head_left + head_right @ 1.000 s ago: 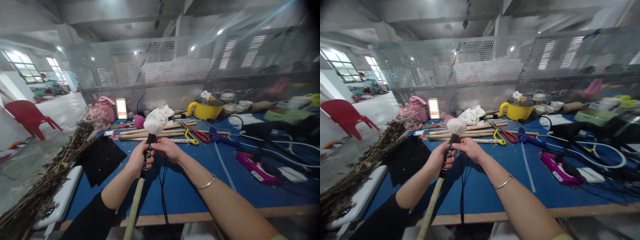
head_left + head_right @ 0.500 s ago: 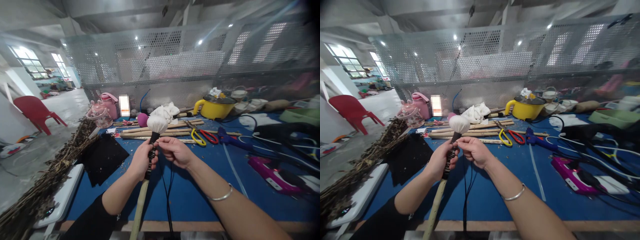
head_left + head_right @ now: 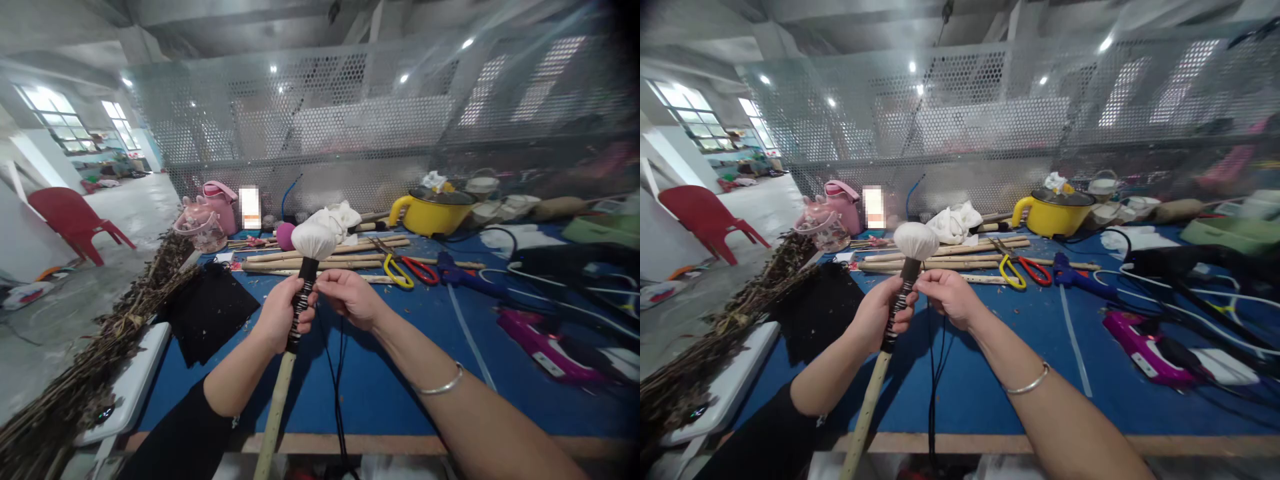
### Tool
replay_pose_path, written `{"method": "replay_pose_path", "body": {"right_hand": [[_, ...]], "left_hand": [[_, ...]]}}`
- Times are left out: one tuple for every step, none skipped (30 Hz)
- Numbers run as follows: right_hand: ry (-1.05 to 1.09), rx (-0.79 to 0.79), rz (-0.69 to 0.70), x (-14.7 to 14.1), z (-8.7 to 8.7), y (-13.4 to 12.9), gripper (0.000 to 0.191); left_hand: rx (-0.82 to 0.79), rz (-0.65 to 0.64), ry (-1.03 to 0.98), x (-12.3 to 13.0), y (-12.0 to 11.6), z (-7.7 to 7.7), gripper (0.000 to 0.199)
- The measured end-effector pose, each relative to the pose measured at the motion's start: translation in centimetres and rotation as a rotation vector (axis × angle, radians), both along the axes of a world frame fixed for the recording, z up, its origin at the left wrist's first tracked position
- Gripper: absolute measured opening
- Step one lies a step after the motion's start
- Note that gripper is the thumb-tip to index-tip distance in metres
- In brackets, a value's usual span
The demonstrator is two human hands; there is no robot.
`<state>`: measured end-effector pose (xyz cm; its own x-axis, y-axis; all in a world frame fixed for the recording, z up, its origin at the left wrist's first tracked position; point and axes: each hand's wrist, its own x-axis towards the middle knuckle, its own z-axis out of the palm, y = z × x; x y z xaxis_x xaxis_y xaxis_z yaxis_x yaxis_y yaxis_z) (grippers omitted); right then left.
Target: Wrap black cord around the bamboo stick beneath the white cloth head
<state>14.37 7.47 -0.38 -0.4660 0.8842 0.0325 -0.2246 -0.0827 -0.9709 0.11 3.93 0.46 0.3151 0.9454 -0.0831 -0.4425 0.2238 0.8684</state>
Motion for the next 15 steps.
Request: {"method": "replay_pose_path", "body": {"right_hand": [[0.004,-0.003,-0.007,-0.03,-0.06,0.01,0.025],[0.009,-0.005,-0.009,-0.05,-0.12,0.02,0.026],[0.015,-0.007,-0.008,-0.06,-0.17,0.05,0.027],[0.020,-0.007,-0.004,-0.05,-0.22,0.10,0.028],[0.025,-0.003,-0.003,-0.03,-0.27,0.17,0.029],[0.028,0.002,-0.003,0.01,-0.32,0.24,0.029],[0.030,0.005,-0.002,0.05,-0.38,0.33,0.030],[0.034,0.005,0.002,0.09,-0.43,0.41,0.030],[0.042,0.003,0.013,0.13,-0.49,0.48,0.031],[0.055,-0.003,0.031,0.16,-0.54,0.53,0.030],[0.074,-0.014,0.058,0.18,-0.59,0.57,0.028],[0.093,-0.029,0.098,0.19,-0.63,0.60,0.029],[0.108,-0.046,0.143,0.21,-0.68,0.62,0.032],[0.118,-0.062,0.185,0.23,-0.73,0.65,0.037],[0.122,-0.074,0.213,0.25,-0.79,0.69,0.040]], "left_hand": [[0.005,-0.012,-0.012,-0.06,0.01,-0.01,0.016],[0.008,-0.022,-0.025,-0.12,0.02,0.00,0.016],[0.006,-0.033,-0.035,-0.17,0.02,0.01,0.015],[-0.002,-0.049,-0.043,-0.20,0.02,0.05,0.015],[-0.016,-0.065,-0.048,-0.23,0.01,0.09,0.015],[-0.034,-0.081,-0.053,-0.25,0.00,0.15,0.016],[-0.054,-0.092,-0.060,-0.28,-0.01,0.20,0.017],[-0.072,-0.097,-0.071,-0.31,-0.02,0.25,0.017],[-0.090,-0.101,-0.085,-0.35,-0.02,0.29,0.017],[-0.112,-0.118,-0.098,-0.40,-0.01,0.31,0.017],[-0.137,-0.152,-0.110,-0.45,0.02,0.31,0.021],[-0.165,-0.207,-0.119,-0.48,0.07,0.28,0.028],[-0.194,-0.276,-0.127,-0.48,0.14,0.23,0.035],[-0.220,-0.346,-0.130,-0.44,0.22,0.16,0.040],[-0.238,-0.395,-0.126,-0.36,0.32,0.08,0.043]]}}
